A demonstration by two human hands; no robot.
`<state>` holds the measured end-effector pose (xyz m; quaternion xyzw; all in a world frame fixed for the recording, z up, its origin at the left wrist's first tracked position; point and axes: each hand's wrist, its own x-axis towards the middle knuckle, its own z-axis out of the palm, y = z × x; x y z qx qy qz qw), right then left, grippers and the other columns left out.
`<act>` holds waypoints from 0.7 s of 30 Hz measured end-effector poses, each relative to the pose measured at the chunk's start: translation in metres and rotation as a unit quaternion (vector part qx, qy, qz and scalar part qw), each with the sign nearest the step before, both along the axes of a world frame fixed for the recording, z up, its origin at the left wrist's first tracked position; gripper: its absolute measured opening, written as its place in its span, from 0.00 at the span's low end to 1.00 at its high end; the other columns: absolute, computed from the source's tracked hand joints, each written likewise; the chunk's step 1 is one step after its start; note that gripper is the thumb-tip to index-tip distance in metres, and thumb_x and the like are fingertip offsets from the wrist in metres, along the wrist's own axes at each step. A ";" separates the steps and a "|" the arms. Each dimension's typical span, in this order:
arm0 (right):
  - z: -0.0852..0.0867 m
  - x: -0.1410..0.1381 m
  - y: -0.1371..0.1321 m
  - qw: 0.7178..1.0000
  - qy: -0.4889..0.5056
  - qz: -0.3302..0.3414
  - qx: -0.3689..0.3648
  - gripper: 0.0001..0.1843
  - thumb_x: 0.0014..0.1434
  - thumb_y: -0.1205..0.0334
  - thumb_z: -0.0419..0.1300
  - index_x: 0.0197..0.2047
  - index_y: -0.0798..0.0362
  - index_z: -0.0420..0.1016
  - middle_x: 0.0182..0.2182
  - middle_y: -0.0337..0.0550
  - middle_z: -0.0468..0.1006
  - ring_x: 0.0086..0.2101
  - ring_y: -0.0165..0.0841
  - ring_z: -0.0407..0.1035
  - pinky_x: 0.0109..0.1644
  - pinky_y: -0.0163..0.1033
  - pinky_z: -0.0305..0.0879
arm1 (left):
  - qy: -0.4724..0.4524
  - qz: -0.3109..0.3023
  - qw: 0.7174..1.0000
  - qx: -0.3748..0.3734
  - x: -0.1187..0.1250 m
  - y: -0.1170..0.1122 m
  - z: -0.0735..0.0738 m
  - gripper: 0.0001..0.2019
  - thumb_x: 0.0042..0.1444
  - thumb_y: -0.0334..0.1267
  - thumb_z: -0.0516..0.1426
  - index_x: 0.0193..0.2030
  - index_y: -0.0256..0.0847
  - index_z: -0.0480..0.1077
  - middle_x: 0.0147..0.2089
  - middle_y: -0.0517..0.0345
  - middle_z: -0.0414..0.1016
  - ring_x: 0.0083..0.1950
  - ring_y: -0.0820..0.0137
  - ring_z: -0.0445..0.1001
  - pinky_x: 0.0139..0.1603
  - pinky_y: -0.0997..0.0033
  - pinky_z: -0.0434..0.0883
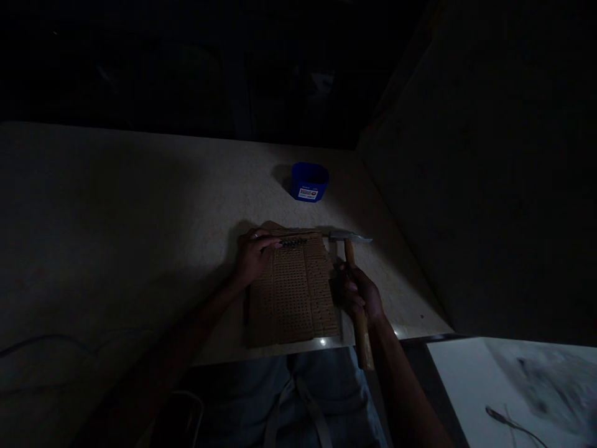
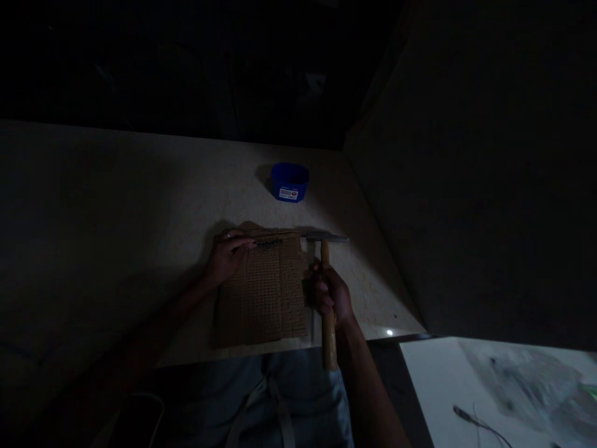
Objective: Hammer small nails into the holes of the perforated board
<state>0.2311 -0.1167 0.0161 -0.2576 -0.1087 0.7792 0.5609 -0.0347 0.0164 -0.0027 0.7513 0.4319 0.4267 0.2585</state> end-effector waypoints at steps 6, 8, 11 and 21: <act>-0.002 0.000 0.000 1.000 0.009 0.005 0.020 0.09 0.70 0.57 0.56 0.43 0.53 0.70 0.19 0.25 0.64 0.10 0.18 0.46 0.09 0.22 0.53 | -0.026 -0.007 1.000 -0.017 0.000 0.000 -0.002 0.07 0.61 0.38 0.61 0.39 0.47 0.83 0.39 0.55 0.81 0.42 0.65 0.76 0.47 0.62 0.73; -0.001 0.000 0.000 1.000 0.008 0.004 0.022 0.09 0.70 0.57 0.56 0.43 0.53 0.71 0.19 0.25 0.64 0.10 0.18 0.46 0.09 0.22 0.53 | -0.029 -0.006 1.000 -0.008 -0.001 0.000 -0.003 0.07 0.60 0.38 0.61 0.38 0.47 0.83 0.38 0.55 0.81 0.42 0.65 0.76 0.46 0.62 0.73; 0.000 -0.001 0.000 1.000 0.005 0.000 0.017 0.09 0.70 0.56 0.56 0.43 0.53 0.71 0.19 0.25 0.64 0.10 0.18 0.45 0.09 0.22 0.51 | -0.032 -0.004 0.999 0.011 0.000 0.001 -0.005 0.07 0.61 0.38 0.61 0.38 0.47 0.84 0.38 0.55 0.81 0.41 0.65 0.76 0.45 0.63 0.73; 0.021 -0.015 -0.002 0.982 -0.180 -0.058 -0.012 0.13 0.60 0.51 0.65 0.40 0.50 0.68 0.16 0.23 0.60 0.10 0.19 0.42 0.08 0.23 0.46 | -0.016 -0.009 0.998 0.054 0.000 0.002 -0.010 0.06 0.61 0.36 0.62 0.38 0.45 0.83 0.37 0.57 0.80 0.39 0.68 0.77 0.42 0.66 0.74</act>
